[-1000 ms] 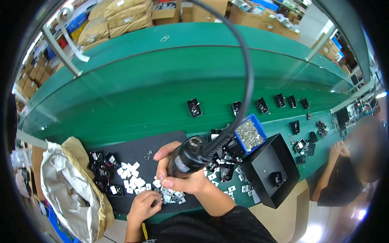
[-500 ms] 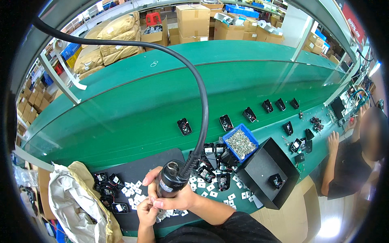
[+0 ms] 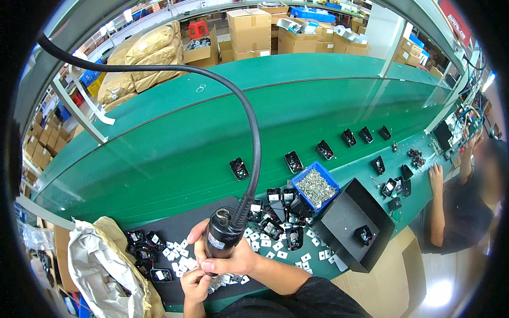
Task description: The recorder is seen assembling electronic components, specifically attaching silver metal clips or parts to black plastic housings using an electric screwdriver.
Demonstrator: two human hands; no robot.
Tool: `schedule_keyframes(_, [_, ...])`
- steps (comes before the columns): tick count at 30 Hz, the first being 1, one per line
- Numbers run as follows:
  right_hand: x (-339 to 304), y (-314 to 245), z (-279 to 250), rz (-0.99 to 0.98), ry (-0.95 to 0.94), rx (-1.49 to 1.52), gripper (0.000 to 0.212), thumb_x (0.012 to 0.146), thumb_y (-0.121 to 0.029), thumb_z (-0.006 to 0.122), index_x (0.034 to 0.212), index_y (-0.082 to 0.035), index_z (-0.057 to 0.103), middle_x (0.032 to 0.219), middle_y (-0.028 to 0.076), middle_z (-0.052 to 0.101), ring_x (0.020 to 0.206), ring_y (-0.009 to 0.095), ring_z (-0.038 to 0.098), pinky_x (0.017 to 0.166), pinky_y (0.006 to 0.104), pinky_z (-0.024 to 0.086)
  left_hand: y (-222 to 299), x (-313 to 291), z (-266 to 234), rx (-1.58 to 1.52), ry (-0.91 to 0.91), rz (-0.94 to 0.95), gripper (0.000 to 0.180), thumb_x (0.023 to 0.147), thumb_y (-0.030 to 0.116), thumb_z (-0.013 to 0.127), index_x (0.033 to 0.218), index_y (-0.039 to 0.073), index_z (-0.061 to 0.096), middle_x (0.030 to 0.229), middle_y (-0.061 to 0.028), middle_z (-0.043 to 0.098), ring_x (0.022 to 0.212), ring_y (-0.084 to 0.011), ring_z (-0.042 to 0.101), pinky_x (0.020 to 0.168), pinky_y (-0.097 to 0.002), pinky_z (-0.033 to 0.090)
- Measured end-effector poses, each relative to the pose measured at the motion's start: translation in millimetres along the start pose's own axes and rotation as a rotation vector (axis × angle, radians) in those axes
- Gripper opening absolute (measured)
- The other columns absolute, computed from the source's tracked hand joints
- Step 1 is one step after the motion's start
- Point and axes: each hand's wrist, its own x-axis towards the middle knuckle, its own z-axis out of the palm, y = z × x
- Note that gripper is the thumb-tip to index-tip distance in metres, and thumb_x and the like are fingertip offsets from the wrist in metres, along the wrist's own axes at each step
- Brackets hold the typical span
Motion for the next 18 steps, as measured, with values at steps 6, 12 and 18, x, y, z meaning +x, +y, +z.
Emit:
schedule_keyframes(6, [0,-1,1,0.071,0.033,-0.029,0.049,0.078,-0.004,0.068,0.119,0.004,0.043,0.074,0.008,0.057,0.069,0.015,0.058,0.07,0.0306,0.051,-7,-4,0,-0.008,-0.029,-0.043,0.012,0.08,0.003,0.068,0.089,-0.005,0.067,0.075,-0.0102,0.067,0.06,-0.0109,0.061,0.05,-0.0215,0.044])
schedule_keyframes(12, [-1,-1,2,0.132,0.045,-0.034,0.049,0.077,-0.002,0.069,0.118,0.004,0.043,0.075,0.009,0.057,0.071,0.016,0.059,0.067,0.0302,0.05,2,6,-1,0.202,-0.073,0.051,0.012,0.077,0.002,0.069,0.087,-0.003,0.067,0.07,-0.0111,0.066,0.057,-0.0159,0.063,0.05,-0.0242,0.046])
schedule_keyframes(18, [0,-1,1,0.122,0.046,-0.041,0.049,0.077,-0.002,0.069,0.118,0.004,0.043,0.076,0.008,0.058,0.072,0.016,0.06,0.067,0.0302,0.05,8,5,-4,0.272,-0.048,0.029,0.013,0.075,0.002,0.07,0.087,-0.002,0.067,0.072,-0.0119,0.067,0.06,-0.0195,0.065,0.054,-0.0268,0.049])
